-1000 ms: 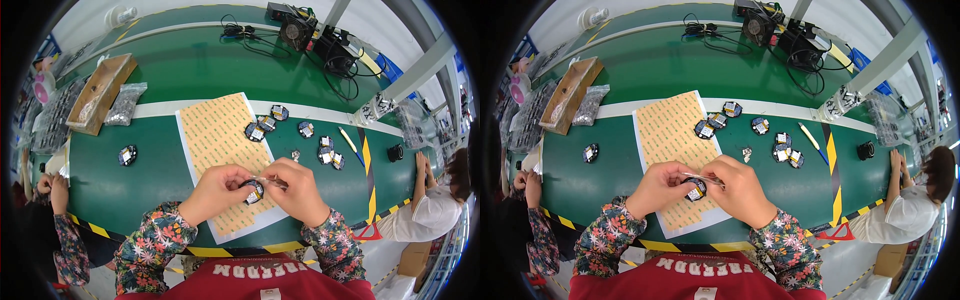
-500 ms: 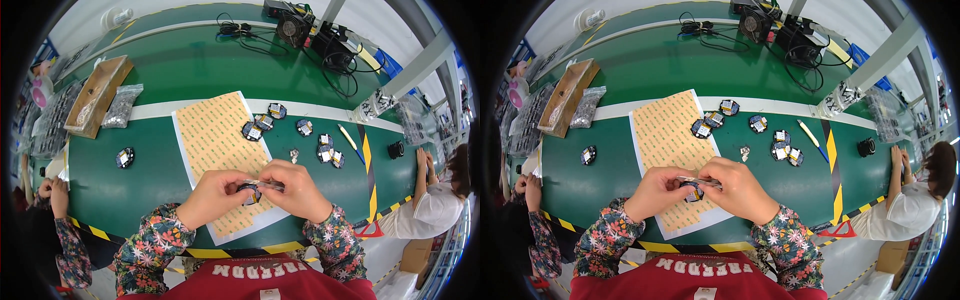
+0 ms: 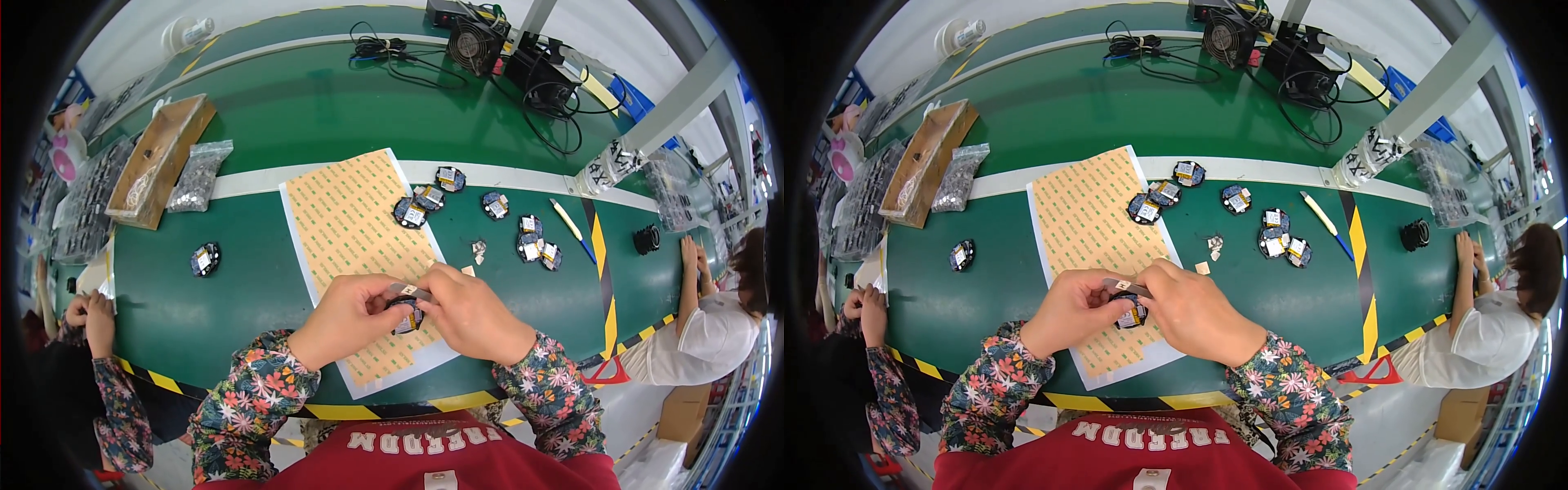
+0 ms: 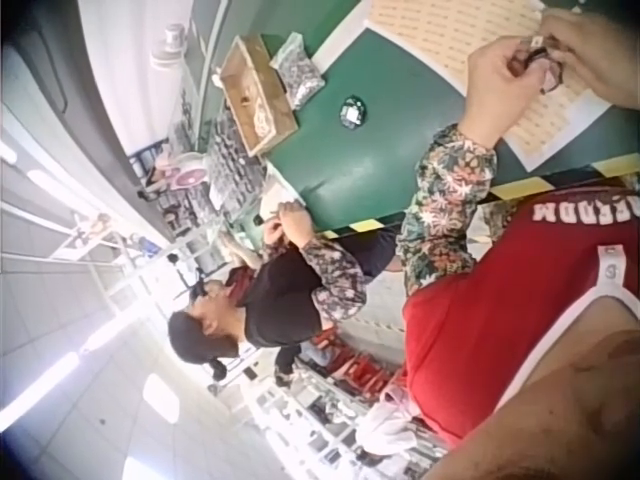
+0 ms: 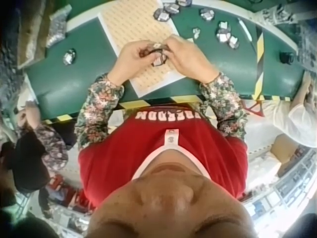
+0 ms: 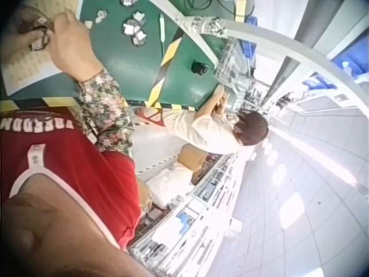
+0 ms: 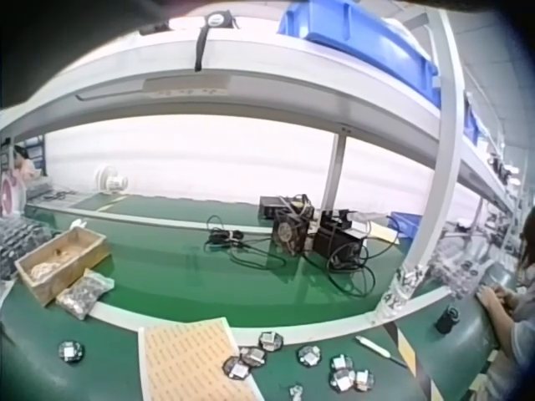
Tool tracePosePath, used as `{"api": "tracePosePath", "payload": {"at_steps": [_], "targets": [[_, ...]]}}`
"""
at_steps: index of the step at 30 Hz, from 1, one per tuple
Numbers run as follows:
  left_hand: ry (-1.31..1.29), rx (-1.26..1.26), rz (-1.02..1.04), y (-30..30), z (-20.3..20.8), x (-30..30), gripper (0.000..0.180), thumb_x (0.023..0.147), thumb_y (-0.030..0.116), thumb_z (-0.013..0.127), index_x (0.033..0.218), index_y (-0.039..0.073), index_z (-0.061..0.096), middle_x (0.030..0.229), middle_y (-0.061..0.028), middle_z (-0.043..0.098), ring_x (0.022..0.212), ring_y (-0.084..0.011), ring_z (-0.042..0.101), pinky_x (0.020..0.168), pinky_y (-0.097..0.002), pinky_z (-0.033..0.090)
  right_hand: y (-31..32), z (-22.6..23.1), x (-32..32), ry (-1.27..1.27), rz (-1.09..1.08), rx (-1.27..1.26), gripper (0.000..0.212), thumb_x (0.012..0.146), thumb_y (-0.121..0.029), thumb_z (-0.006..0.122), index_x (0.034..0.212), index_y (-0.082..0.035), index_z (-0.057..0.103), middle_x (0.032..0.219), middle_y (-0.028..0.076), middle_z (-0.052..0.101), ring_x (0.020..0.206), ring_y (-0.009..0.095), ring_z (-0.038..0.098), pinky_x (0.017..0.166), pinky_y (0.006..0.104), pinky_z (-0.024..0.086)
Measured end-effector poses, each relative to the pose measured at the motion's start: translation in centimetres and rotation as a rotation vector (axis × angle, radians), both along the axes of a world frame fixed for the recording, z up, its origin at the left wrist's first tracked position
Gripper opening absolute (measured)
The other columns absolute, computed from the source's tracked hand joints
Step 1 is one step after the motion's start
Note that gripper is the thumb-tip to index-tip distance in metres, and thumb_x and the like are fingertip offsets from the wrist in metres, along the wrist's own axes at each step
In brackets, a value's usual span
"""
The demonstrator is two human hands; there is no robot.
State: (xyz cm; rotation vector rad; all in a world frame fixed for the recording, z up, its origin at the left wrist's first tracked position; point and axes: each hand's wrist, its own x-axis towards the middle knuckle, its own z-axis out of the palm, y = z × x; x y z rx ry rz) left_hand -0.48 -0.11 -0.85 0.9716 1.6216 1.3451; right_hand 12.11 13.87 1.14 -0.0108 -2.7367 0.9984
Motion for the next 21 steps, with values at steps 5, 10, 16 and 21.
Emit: {"api": "tracePosePath", "payload": {"at_steps": [5, 10, 16, 21], "targets": [[0.065, -0.073, -0.051, 0.0, 0.1, -0.3, 0.016, 0.079, 0.002, 0.059, 0.095, 0.000, 0.062, 0.071, 0.0053, 0.054, 0.057, 0.0014, 0.042, 0.048, -0.0158, 0.036, 0.1, -0.5, 0.0, -0.009, 0.005, -0.071, 0.014, 0.079, -0.001, 0.054, 0.090, 0.001, 0.045, 0.079, 0.014, 0.048, 0.067, 0.030, 0.054, 0.056, 0.0365, 0.043], [0.086, -0.090, -0.074, -0.1, -0.1, -0.4, 0.017, 0.080, 0.002, 0.058, 0.097, 0.000, 0.062, 0.071, 0.0052, 0.054, 0.058, 0.0004, 0.043, 0.050, -0.0164, 0.037, 0.2, -0.7, 0.0, -0.021, 0.013, -0.105, 0.014, 0.079, -0.001, 0.054, 0.089, 0.002, 0.045, 0.079, 0.014, 0.048, 0.067, 0.029, 0.054, 0.057, 0.0363, 0.043], [-0.006, -0.039, -0.074, 0.1, 0.3, -1.2, 0.019, 0.082, 0.000, 0.056, 0.100, -0.001, 0.059, 0.081, 0.0002, 0.059, 0.070, -0.0035, 0.052, 0.061, -0.0188, 0.044, 0.5, -0.7, 0.2, -0.021, 0.057, -0.123, 0.014, 0.079, -0.002, 0.054, 0.089, 0.001, 0.045, 0.079, 0.014, 0.048, 0.069, 0.029, 0.054, 0.059, 0.0367, 0.042], [-0.075, 0.029, -0.078, 0.1, -0.1, -0.6, 0.018, 0.083, 0.000, 0.055, 0.100, -0.001, 0.058, 0.081, -0.0004, 0.060, 0.069, -0.0026, 0.053, 0.060, -0.0184, 0.045, 1.4, -0.6, 0.1, 0.065, -0.048, -0.252, 0.010, 0.081, -0.007, 0.051, 0.085, -0.001, 0.045, 0.075, 0.011, 0.046, 0.062, 0.026, 0.048, 0.057, 0.0328, 0.039]]}}
